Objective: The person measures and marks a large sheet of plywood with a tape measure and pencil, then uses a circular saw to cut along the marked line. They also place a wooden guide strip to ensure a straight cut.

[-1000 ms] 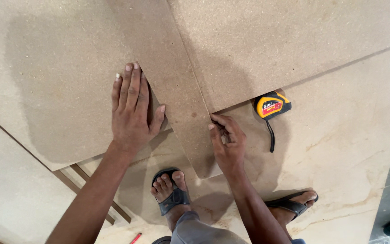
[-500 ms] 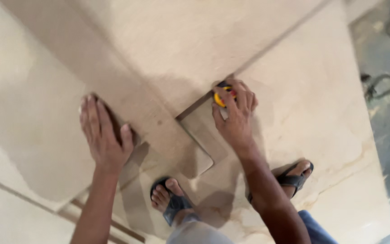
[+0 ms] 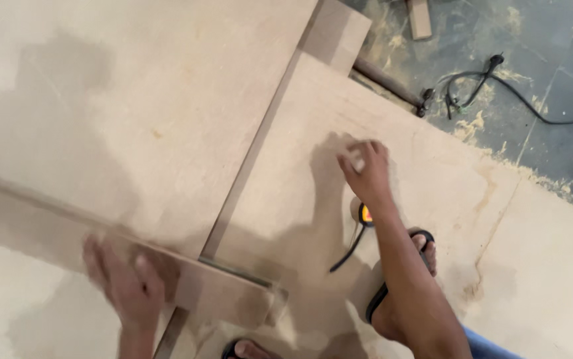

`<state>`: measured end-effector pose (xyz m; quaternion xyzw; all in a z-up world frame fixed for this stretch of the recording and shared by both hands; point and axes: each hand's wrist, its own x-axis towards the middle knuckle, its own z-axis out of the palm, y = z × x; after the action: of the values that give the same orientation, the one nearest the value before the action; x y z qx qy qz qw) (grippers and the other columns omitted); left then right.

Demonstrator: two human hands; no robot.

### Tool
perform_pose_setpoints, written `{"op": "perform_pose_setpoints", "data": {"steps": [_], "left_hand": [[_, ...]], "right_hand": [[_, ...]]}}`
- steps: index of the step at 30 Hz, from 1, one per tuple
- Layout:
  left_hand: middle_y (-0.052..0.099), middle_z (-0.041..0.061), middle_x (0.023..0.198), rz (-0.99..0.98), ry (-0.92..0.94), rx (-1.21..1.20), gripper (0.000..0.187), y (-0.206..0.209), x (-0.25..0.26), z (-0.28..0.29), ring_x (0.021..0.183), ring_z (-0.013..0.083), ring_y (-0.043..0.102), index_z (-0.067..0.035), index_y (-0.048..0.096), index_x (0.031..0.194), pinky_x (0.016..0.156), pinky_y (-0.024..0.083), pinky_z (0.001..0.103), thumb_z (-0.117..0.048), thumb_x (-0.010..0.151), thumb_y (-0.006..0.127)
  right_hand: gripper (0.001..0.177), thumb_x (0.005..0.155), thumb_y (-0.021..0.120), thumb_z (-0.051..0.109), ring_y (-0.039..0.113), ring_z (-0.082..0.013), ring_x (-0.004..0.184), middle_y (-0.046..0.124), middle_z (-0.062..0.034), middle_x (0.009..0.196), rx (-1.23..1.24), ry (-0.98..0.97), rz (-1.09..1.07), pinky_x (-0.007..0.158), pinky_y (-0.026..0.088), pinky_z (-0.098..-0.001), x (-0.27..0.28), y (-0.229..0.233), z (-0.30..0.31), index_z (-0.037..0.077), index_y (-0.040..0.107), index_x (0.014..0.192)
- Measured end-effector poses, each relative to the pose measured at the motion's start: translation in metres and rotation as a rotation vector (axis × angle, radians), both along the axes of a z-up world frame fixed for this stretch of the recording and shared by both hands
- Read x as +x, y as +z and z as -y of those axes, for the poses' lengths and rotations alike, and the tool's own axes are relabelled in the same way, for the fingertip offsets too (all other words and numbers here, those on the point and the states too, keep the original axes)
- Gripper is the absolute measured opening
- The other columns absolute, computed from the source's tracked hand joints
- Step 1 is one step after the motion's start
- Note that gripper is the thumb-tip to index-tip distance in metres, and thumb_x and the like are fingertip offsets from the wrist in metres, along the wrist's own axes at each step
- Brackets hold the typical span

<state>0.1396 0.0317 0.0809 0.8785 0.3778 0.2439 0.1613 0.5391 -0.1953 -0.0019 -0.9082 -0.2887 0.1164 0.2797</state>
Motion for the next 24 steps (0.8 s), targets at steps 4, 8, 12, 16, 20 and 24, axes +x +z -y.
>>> {"op": "perform_pose_setpoints", "data": {"steps": [4,8,12,16,20,24], "left_hand": [[0.060,0.024,0.144,-0.224,-0.493,0.023,0.042,-0.004,0.148,-0.091,0.143,0.0384,0.052,0.006,0.055,0.142,0.122,0.039,0.051,-0.015,0.105,0.055],[0.064,0.020,0.136,-0.285,-0.609,0.054,0.041,-0.047,0.320,-0.143,0.135,0.0354,0.055,0.002,0.061,0.138,0.118,0.037,0.050,-0.016,0.102,0.057],[0.057,0.024,0.142,-0.190,-0.353,-0.157,0.042,-0.113,0.462,-0.161,0.139,0.0392,0.046,0.003,0.060,0.135,0.120,0.029,0.055,-0.017,0.099,0.057],[0.049,0.022,0.153,-0.043,-0.178,-0.162,0.043,-0.167,0.555,-0.191,0.148,0.0393,0.037,-0.002,0.057,0.142,0.125,0.020,0.057,-0.020,0.103,0.052],[0.038,0.020,0.163,-0.172,0.046,-0.132,0.052,-0.162,0.564,-0.212,0.155,0.0394,0.028,-0.003,0.049,0.152,0.128,0.015,0.060,-0.027,0.106,0.046],[0.028,0.021,0.167,-0.289,0.218,-0.261,0.059,-0.146,0.588,-0.261,0.156,0.0388,0.022,-0.007,0.042,0.157,0.125,0.012,0.062,-0.036,0.106,0.038]], "right_hand": [[0.032,0.090,0.076,0.013,0.051,-0.0389,0.122,0.060,-0.0182,0.124,0.267,0.072,0.240,0.106,0.042,-0.0509,0.060,-0.059,-0.091,0.001,0.065,0.117],[0.027,0.099,0.063,0.029,0.063,-0.0420,0.101,0.069,-0.0212,0.101,-0.028,-0.047,0.147,0.090,0.050,-0.0528,0.125,-0.089,-0.174,0.002,0.066,0.105],[0.036,0.100,0.055,0.040,0.069,-0.0408,0.083,0.073,-0.0180,0.084,-0.146,-0.009,0.092,0.077,0.053,-0.0530,0.157,-0.080,-0.206,0.010,0.074,0.091],[0.034,0.098,0.053,0.041,0.069,-0.0363,0.086,0.074,-0.0146,0.090,-0.310,-0.021,-0.147,0.079,0.055,-0.0490,0.175,-0.093,-0.221,0.018,0.078,0.099],[0.034,0.099,0.052,0.040,0.068,-0.0342,0.100,0.074,-0.0118,0.100,-0.436,0.010,-0.179,0.086,0.054,-0.0479,0.179,-0.097,-0.223,0.016,0.075,0.106],[0.036,0.094,0.054,0.037,0.065,-0.0378,0.105,0.070,-0.0149,0.113,-0.514,0.073,-0.165,0.084,0.054,-0.0496,0.198,-0.093,-0.244,0.012,0.071,0.114]]}}
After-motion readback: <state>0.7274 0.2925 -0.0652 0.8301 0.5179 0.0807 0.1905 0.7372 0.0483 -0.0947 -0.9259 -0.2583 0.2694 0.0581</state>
